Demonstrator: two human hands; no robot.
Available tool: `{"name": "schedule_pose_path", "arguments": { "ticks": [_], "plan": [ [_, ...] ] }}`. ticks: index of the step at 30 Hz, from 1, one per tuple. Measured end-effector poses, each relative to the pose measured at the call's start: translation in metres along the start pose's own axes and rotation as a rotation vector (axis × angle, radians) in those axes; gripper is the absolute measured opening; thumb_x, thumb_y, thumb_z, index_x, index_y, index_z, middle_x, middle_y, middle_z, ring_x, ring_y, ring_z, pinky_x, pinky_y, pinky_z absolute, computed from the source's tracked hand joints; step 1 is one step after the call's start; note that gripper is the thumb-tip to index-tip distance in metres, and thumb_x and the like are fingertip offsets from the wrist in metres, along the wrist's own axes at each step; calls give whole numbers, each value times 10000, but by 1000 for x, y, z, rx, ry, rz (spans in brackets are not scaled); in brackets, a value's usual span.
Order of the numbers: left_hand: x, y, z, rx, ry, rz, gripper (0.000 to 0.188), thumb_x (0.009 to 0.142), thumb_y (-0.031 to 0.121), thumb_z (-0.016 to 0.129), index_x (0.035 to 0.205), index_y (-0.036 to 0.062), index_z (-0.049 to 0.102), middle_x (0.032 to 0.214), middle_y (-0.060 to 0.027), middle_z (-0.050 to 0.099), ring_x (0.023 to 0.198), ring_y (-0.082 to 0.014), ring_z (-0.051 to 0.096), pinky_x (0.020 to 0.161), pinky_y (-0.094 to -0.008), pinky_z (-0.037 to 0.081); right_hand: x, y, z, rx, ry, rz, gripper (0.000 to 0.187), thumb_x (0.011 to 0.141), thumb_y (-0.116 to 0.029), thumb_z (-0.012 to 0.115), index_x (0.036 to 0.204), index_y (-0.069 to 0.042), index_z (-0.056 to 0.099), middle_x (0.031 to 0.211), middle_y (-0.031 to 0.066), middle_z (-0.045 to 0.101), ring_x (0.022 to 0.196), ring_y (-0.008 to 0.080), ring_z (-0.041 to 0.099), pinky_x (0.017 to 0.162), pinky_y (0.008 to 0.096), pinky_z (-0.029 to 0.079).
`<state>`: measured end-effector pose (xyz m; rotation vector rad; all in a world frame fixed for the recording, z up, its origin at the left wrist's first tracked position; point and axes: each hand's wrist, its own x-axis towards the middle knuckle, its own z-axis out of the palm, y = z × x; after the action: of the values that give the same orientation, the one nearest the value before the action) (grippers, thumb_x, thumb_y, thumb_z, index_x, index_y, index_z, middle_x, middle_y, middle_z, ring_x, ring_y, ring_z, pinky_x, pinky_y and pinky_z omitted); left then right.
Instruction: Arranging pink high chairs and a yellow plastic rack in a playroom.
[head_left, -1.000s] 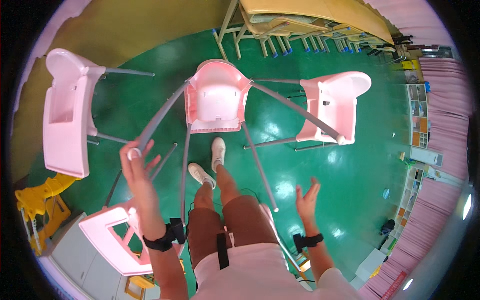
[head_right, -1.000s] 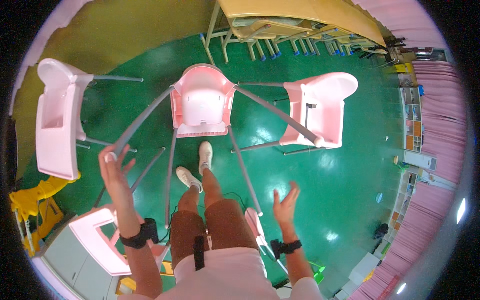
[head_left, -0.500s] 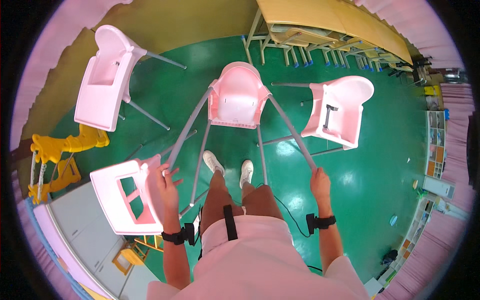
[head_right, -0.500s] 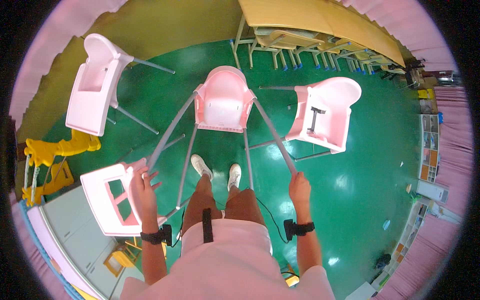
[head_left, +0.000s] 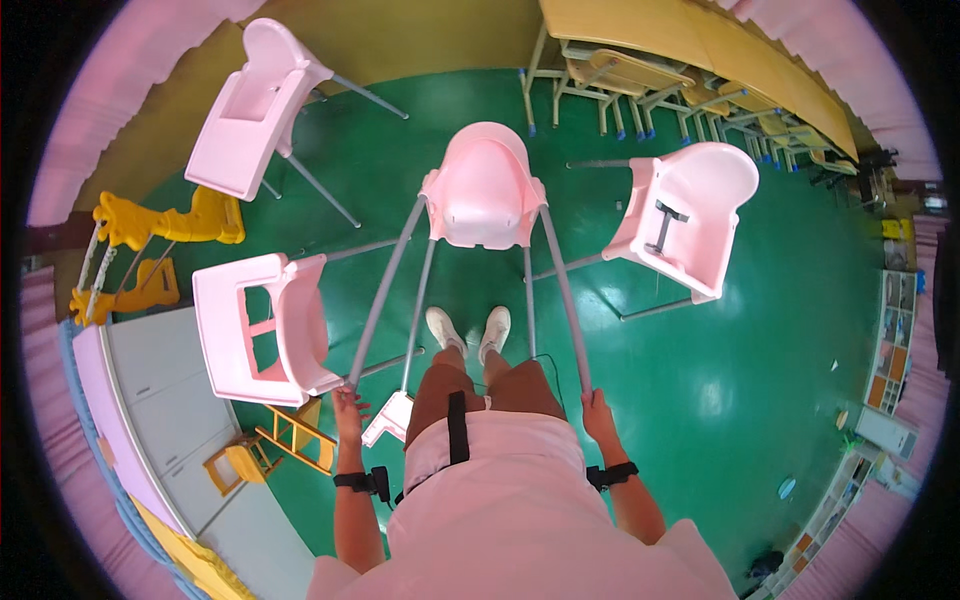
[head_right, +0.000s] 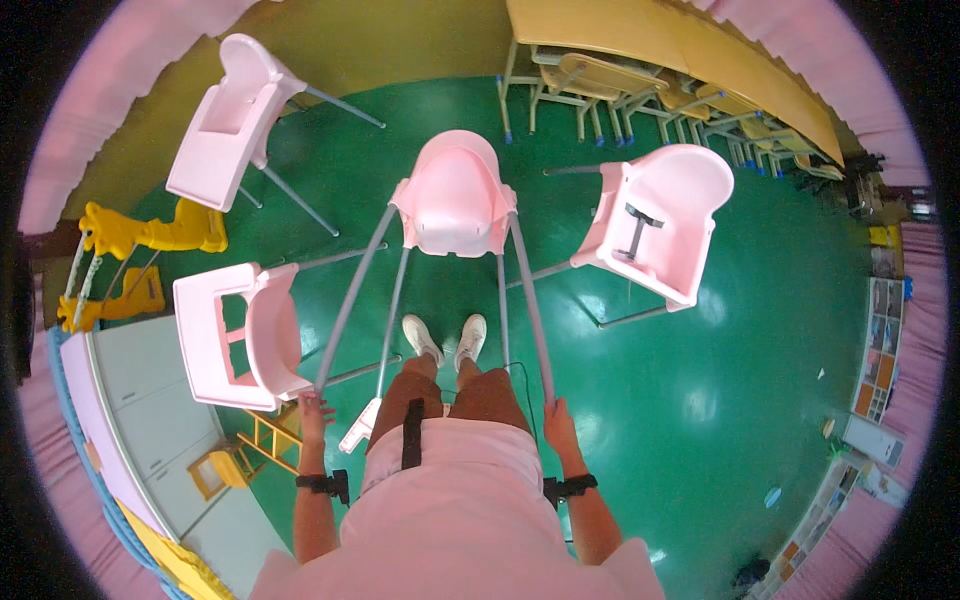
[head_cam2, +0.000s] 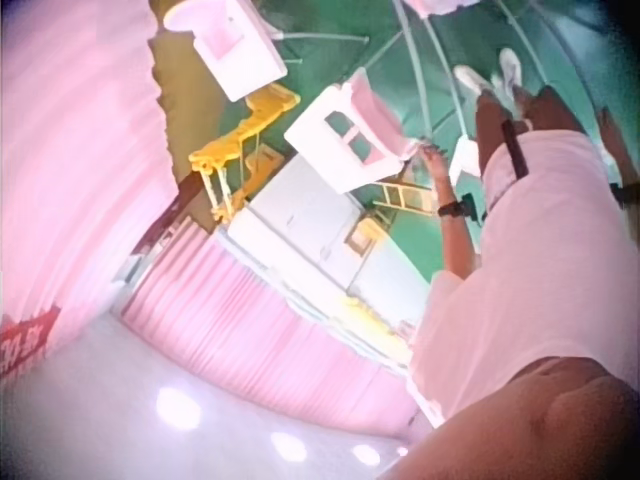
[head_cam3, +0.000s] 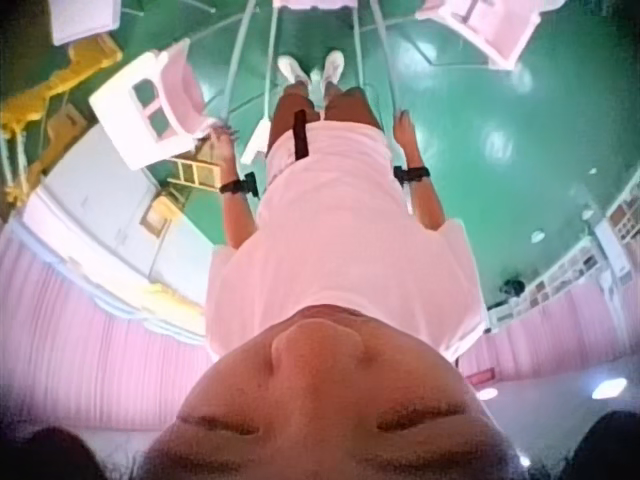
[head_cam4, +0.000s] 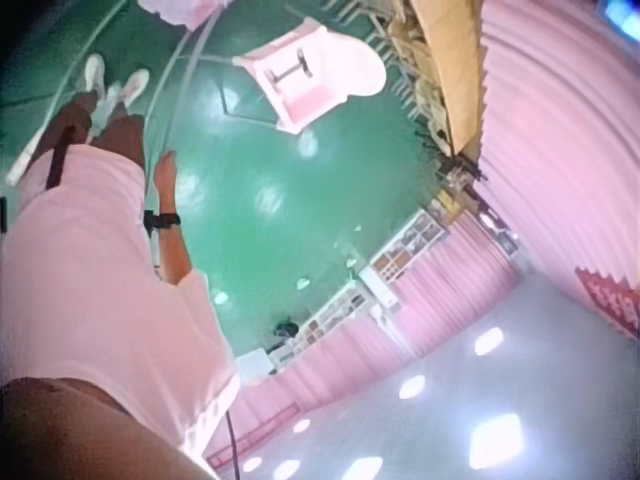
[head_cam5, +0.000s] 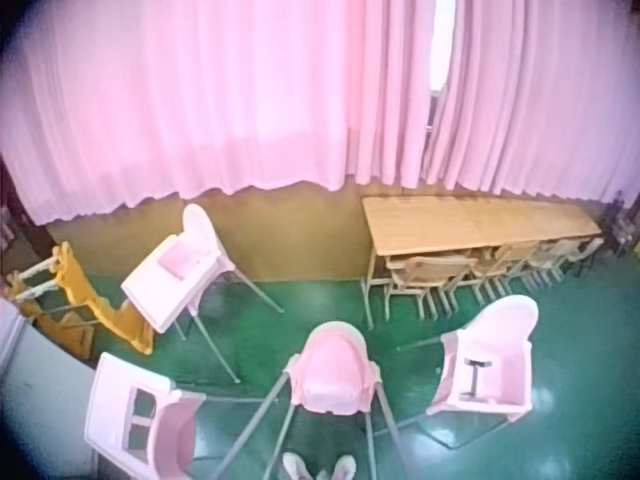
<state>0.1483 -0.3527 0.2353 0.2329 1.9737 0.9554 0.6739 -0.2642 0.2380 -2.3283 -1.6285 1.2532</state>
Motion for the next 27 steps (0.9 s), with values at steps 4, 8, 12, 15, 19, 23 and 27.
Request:
{"name": "schedule_pose_path", "arguments": {
  "ticks": [4, 8, 12, 15, 19, 23, 27],
  "plan": [
    [-4, -94, -28, 15, 83, -212, 124, 950, 202, 418, 1046, 148, 359, 921, -123, 531, 577, -243, 625, 383, -324, 484, -25, 22, 19, 211, -249, 227, 346, 910, -333, 535, 1000, -1, 496, 830, 253, 628, 763, 424, 622, 648, 487, 475],
    [-21, -150, -32, 49, 134, -431, 351, 848, 107, 546, 1096, 128, 299, 893, -145, 538, 578, -280, 629, 404, -398, 514, -21, 129, 95, 105, -332, 265, 463, 842, -348, 600, 1060, 55, 533, 978, 269, 619, 925, 381, 612, 751, 444, 481],
    [-22, -182, -25, 137, 195, -508, 408, 844, 61, 524, 1126, 162, 247, 979, -183, 483, 682, -353, 623, 450, -456, 551, -24, 137, 123, 28, -429, 412, 603, 826, -364, 590, 1105, 163, 493, 1097, 326, 578, 1041, 403, 576, 872, 430, 461],
    [11, -254, -41, 302, 74, -436, 500, 822, 27, 525, 1184, 108, 189, 1009, -294, 522, 620, -380, 626, 448, -490, 548, -24, 168, 130, 5, -562, 436, 592, 826, -361, 595, 1149, 126, 497, 1125, 295, 576, 1079, 402, 552, 901, 435, 445],
    [-10, -261, -27, 382, -69, -598, 329, 910, 198, 467, 1161, 93, 281, 814, -241, 564, 525, -351, 608, 406, -438, 528, -63, 155, 114, 279, -512, 621, 481, 852, -346, 582, 1142, 35, 537, 1065, 162, 598, 980, 300, 564, 846, 393, 452],
    [-5, -330, -98, 316, -26, -491, 371, 859, 152, 498, 1186, 64, 345, 813, -234, 578, 530, -333, 617, 397, -426, 529, -56, 125, 139, 332, -481, 406, 377, 853, -326, 597, 1050, -5, 578, 973, 118, 608, 894, 242, 558, 810, 354, 451],
    [-4, -310, -15, 574, -24, -551, 371, 779, 116, 525, 1108, -32, 437, 875, -242, 621, 581, -331, 663, 444, -413, 549, -26, 144, 108, 54, -492, 287, 352, 867, -337, 604, 1021, -20, 593, 961, 129, 644, 926, 247, 594, 835, 377, 459]
  ]
}}
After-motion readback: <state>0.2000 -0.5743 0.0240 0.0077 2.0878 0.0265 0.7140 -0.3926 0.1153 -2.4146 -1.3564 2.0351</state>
